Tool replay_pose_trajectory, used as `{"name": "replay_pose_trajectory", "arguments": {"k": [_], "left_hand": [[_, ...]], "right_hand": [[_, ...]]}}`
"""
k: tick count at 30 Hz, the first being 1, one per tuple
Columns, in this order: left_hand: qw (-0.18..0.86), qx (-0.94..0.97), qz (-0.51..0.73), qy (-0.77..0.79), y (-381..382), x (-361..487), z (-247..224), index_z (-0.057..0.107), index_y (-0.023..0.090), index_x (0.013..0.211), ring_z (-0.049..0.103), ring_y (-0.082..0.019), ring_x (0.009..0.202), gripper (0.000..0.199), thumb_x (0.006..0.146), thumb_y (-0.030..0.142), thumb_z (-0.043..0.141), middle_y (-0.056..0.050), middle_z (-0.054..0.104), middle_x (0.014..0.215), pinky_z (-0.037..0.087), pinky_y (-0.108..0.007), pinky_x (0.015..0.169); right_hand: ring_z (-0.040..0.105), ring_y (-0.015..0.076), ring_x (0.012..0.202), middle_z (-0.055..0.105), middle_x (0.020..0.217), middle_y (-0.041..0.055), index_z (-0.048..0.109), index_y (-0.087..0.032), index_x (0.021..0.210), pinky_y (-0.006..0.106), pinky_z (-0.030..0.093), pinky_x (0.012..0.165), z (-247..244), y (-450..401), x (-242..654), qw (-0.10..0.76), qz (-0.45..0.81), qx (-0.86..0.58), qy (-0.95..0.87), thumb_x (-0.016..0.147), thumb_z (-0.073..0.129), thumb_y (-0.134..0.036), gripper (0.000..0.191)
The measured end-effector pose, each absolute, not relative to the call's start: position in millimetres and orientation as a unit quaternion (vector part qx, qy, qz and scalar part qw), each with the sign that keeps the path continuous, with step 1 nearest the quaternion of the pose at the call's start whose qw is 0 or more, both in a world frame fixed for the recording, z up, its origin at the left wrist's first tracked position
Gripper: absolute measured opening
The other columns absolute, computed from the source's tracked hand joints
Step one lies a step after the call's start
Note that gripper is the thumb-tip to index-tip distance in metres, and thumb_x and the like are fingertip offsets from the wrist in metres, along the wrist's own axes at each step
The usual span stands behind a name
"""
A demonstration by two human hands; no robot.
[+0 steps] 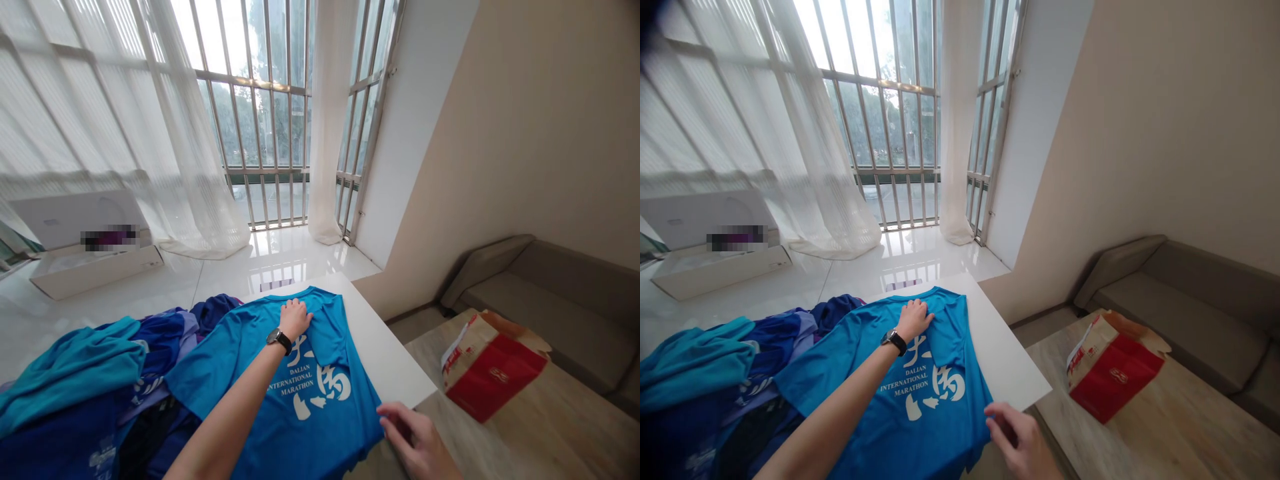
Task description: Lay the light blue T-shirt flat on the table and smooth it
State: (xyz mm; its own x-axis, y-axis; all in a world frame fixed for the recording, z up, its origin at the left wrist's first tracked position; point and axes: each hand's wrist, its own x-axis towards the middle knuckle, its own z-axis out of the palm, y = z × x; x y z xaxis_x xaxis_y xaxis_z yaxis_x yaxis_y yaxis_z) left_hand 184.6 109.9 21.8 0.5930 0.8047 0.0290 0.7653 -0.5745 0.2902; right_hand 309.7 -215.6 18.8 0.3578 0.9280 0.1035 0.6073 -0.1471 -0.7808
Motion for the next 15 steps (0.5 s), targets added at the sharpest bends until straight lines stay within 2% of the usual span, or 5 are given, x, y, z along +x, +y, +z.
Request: {"name": "replay_pose_trajectory", "arguments": {"k": [5,8,11,13,15], "left_hand": [[0.188,0.874,0.113,0.434,108.1,181.9,19.4,0.059,0.019,0.096,0.058,-0.030,0.109,0.009,0.093,0.025,0.052,-0.013,0.063,0.109,0.044,-0.041,0.091],[0.248,0.858,0.147,0.426,112.7,181.7,18.6,0.053,0.021,0.102,0.064,-0.022,0.096,0.015,0.100,0.026,0.039,-0.009,0.066,0.100,0.048,-0.032,0.080],[0.308,0.834,0.168,0.426,116.8,178.2,14.6,0.046,0.020,0.109,0.067,-0.017,0.077,0.023,0.104,0.025,0.025,-0.005,0.067,0.088,0.050,-0.026,0.067],[0.337,0.825,0.175,0.418,116.4,174.8,10.0,0.044,0.019,0.111,0.067,-0.016,0.070,0.017,0.103,0.025,0.030,-0.003,0.067,0.083,0.050,-0.025,0.063],[0.353,0.824,0.184,0.404,113.6,171.7,5.4,0.044,0.019,0.113,0.067,-0.016,0.069,0.016,0.098,0.024,0.046,-0.001,0.066,0.080,0.050,-0.025,0.063]], "right_hand": [[0.060,0.0151,0.065,0.070,0.078,0.0018,0.068,-0.023,0.104,0.027,0.051,0.061,65.9,-132.3,333.0,0.360,0.217,-0.678,-0.604,0.095,0.046,-0.047,0.035],[0.065,0.0179,0.081,0.072,0.101,0.0067,0.068,-0.022,0.104,0.030,0.055,0.071,68.4,-77.1,348.8,0.332,0.181,-0.688,-0.620,0.097,0.040,-0.043,0.036],[0.066,0.0204,0.097,0.070,0.109,0.0079,0.067,-0.021,0.109,0.037,0.053,0.087,55.8,-19.7,371.3,0.313,0.161,-0.705,-0.616,0.097,0.034,-0.031,0.036],[0.063,0.0207,0.107,0.069,0.114,0.0096,0.066,-0.019,0.109,0.039,0.049,0.096,45.2,14.9,384.6,0.288,0.153,-0.715,-0.618,0.097,0.033,-0.023,0.035],[0.062,0.0208,0.111,0.067,0.118,0.0103,0.065,-0.017,0.111,0.042,0.047,0.100,35.6,42.6,393.4,0.251,0.155,-0.719,-0.629,0.098,0.039,-0.023,0.029]]}}
